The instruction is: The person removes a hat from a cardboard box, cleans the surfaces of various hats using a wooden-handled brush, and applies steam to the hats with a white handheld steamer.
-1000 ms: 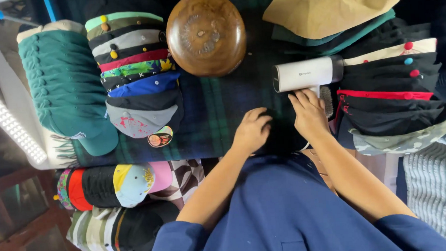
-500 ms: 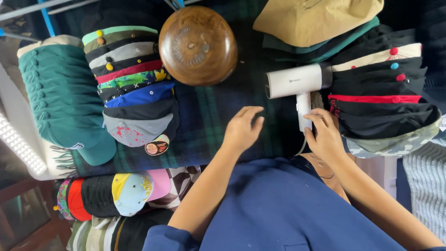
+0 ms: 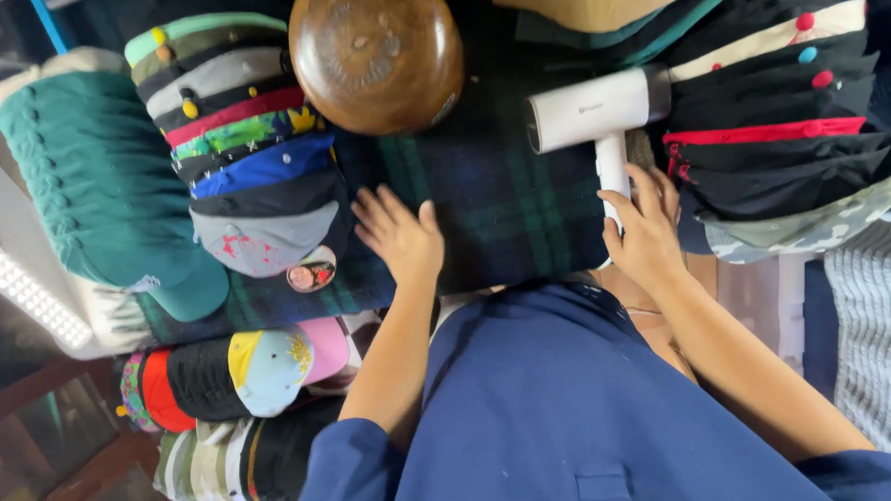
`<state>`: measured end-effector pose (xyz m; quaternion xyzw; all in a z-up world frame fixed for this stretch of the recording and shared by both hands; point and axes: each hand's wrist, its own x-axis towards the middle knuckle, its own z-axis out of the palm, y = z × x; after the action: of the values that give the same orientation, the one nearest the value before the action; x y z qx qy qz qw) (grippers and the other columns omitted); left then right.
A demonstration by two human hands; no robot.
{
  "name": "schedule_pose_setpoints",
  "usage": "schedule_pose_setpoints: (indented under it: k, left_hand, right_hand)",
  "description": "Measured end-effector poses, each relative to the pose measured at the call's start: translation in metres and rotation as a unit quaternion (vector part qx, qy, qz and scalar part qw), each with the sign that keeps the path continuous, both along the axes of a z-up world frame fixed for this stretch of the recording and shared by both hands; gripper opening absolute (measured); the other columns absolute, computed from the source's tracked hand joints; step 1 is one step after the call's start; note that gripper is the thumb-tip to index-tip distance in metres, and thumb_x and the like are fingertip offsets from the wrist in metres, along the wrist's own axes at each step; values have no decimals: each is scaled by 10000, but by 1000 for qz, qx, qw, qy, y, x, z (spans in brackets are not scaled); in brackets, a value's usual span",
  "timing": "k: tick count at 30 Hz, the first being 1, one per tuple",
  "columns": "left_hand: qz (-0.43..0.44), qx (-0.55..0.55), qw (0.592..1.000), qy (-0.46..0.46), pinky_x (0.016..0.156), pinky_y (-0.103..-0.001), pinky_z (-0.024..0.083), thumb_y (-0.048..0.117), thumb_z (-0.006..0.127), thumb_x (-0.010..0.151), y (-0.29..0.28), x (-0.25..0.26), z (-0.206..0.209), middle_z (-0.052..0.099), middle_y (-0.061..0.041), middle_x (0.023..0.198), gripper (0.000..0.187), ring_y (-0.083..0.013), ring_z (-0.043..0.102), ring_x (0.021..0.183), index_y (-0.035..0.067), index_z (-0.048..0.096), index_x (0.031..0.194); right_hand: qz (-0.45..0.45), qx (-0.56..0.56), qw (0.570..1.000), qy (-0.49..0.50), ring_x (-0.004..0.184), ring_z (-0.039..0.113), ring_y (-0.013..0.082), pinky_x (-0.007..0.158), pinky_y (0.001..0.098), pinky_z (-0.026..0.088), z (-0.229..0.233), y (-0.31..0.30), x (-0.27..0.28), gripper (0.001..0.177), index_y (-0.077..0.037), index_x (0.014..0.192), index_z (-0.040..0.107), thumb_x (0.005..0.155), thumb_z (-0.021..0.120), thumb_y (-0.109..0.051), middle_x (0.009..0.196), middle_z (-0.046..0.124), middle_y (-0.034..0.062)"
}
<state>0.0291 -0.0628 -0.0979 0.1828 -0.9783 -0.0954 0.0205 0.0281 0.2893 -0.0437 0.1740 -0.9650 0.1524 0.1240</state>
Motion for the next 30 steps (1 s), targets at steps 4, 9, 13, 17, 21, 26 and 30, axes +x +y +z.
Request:
schedule_pose_setpoints:
  k: [4,9,13,17,21,26,30]
  left_hand:
    - [-233,79,964,101,1208,-636,234,441,646,955,89,-3,40,337,-281,1628,773,-515,290,1518,16,405,1553]
    - [-352,108,928,61,1163,-598,349,546,692,868,67,21,13,411,-119,1639,806,-353,378,1522,205,449,1556]
    - [-96,-87,988,80,1094,-647,371,549,531,1010,-26,33,-20,363,-281,1607,748,-486,364,1472,70,405,1571]
    - [-148,35,983,99,1166,-631,317,515,540,1023,-6,5,-4,277,-295,1648,776,-491,280,1527,-5,369,1572]
    - [-198,113,964,136,1168,-705,303,449,759,819,95,-22,-21,272,-356,1630,956,-554,270,1523,-37,369,1543]
    - [-635,201,737,-116,1263,-388,337,767,492,752,206,82,-52,494,127,1494,763,-142,432,1476,408,498,1425]
    - [-540,309,759,190,1055,-506,497,419,675,835,150,61,-47,618,-16,1469,394,-323,556,1407,290,763,1197]
  right_hand:
    - [73,-55,995,-47,1400,484,420,1133,491,412,6,-41,3,352,-141,1229,703,917,567,-50,1525,548,130]
    - [38,-96,982,-158,1425,453,408,1105,476,482,-20,-39,16,527,30,1429,554,907,501,75,1654,364,209]
    - [21,-82,970,-227,1448,436,357,1108,429,464,-8,-23,28,561,-17,1503,498,943,477,0,1673,345,159]
    - [-44,-224,937,-263,1311,577,317,1014,379,525,-3,-27,24,498,-42,1446,578,959,529,47,1564,497,140]
    - [-98,-268,944,-167,1160,686,316,837,342,576,18,-23,6,438,-43,1364,674,952,630,98,1318,695,158]
    - [-57,-239,956,-161,1197,665,364,918,403,567,36,-8,0,431,-6,1326,693,921,647,134,1345,673,185]
    - [-106,-116,963,-218,1144,699,247,958,377,568,-17,12,30,350,-176,1251,766,910,736,-101,1179,763,59]
